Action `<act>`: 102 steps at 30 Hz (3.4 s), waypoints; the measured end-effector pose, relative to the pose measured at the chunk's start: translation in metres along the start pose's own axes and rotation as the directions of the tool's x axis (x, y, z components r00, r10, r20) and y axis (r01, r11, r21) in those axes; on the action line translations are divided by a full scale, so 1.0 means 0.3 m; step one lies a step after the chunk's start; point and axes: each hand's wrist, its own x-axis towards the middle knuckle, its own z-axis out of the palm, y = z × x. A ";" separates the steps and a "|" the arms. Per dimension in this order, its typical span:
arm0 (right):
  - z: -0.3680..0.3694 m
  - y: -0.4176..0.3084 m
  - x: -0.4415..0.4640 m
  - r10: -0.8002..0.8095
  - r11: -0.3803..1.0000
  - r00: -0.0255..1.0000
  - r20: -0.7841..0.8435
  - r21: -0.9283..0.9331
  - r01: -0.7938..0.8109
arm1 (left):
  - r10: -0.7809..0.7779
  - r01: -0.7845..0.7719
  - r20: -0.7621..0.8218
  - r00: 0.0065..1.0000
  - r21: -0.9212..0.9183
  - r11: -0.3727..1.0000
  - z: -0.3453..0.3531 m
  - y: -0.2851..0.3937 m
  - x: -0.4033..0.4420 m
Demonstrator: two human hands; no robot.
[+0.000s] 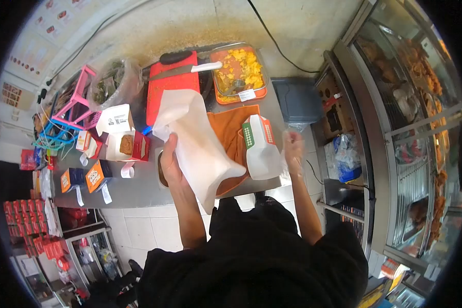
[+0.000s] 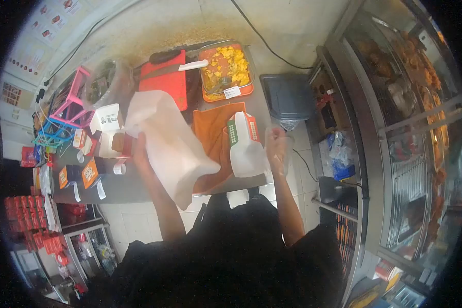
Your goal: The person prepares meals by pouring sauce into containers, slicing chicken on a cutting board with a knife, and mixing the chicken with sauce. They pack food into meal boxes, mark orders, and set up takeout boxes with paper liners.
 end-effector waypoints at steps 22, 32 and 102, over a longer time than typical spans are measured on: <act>-0.275 -0.387 0.016 0.173 0.796 0.829 0.531 0.420 -0.436 | 0.054 0.143 -0.238 0.970 0.733 0.665 -0.206 -0.169 -0.109; -0.240 -0.053 0.040 -0.564 0.760 0.771 0.297 -0.179 0.625 | -0.260 0.426 -0.374 0.890 0.482 0.766 -0.429 -0.407 -0.150; -0.390 0.165 -0.028 0.474 0.848 0.613 0.632 -0.142 -0.510 | -0.490 0.610 -0.381 0.784 0.619 0.495 -0.569 -0.527 -0.248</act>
